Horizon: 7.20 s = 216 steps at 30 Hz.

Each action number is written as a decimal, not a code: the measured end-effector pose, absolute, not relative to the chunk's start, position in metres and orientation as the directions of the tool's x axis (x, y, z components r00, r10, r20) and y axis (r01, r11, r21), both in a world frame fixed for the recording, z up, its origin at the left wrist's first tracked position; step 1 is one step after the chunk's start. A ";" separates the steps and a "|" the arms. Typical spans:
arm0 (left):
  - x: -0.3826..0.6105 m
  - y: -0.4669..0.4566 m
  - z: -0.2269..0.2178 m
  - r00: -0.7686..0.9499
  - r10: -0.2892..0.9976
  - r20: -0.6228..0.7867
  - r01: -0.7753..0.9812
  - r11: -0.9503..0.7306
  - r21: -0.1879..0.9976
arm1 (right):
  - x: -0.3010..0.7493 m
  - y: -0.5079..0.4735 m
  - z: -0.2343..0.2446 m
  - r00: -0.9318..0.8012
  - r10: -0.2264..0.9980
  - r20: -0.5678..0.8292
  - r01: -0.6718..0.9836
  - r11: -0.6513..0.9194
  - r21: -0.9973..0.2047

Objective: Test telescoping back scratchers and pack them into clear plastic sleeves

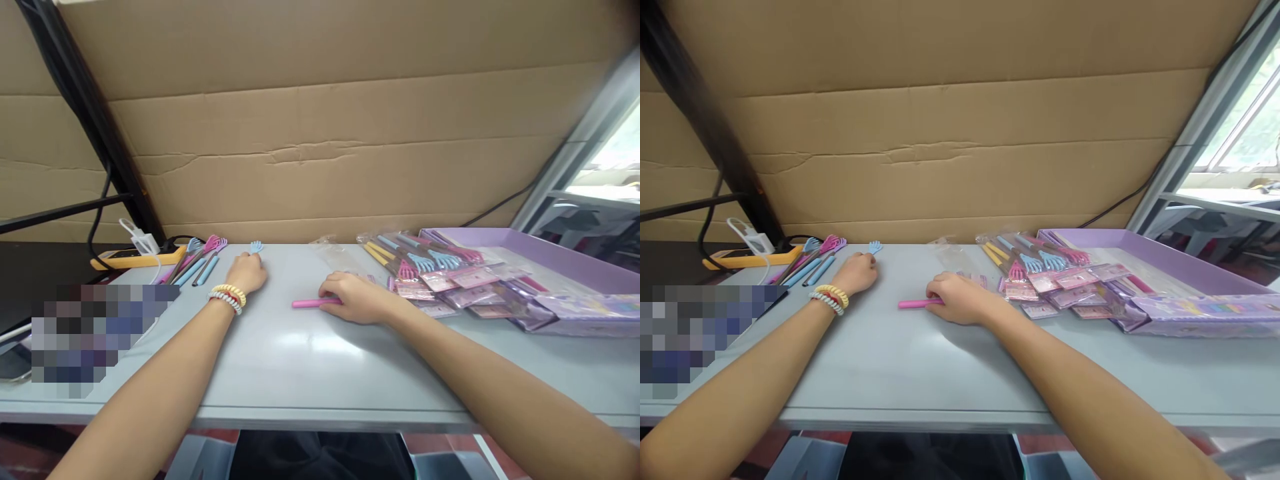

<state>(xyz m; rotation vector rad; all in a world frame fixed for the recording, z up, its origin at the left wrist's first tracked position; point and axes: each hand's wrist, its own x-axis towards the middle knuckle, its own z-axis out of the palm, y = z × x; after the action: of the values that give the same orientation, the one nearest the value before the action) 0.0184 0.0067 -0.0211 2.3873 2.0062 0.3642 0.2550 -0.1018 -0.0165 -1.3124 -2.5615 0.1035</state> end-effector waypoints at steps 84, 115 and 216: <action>-0.003 0.016 -0.021 -0.281 0.949 0.142 0.951 0.256 0.174 | 0.251 -0.099 -0.014 -0.178 0.914 0.364 0.894 0.305 -0.329; 0.034 -0.004 -0.029 0.610 0.670 0.423 0.610 -0.738 0.289 | 0.249 -0.098 -0.007 0.137 0.907 0.398 0.960 -0.022 -0.279; 0.055 -0.059 -0.001 0.588 0.781 0.211 0.806 -0.587 -0.072 | 0.252 -0.097 -0.014 -0.048 0.932 0.360 0.833 0.236 -0.500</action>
<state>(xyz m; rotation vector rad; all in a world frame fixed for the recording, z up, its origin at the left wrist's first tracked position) 0.0549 -0.0586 -0.0010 2.9396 1.4816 0.2607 0.2518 -0.0974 -0.0141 -1.6146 -1.8952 0.2047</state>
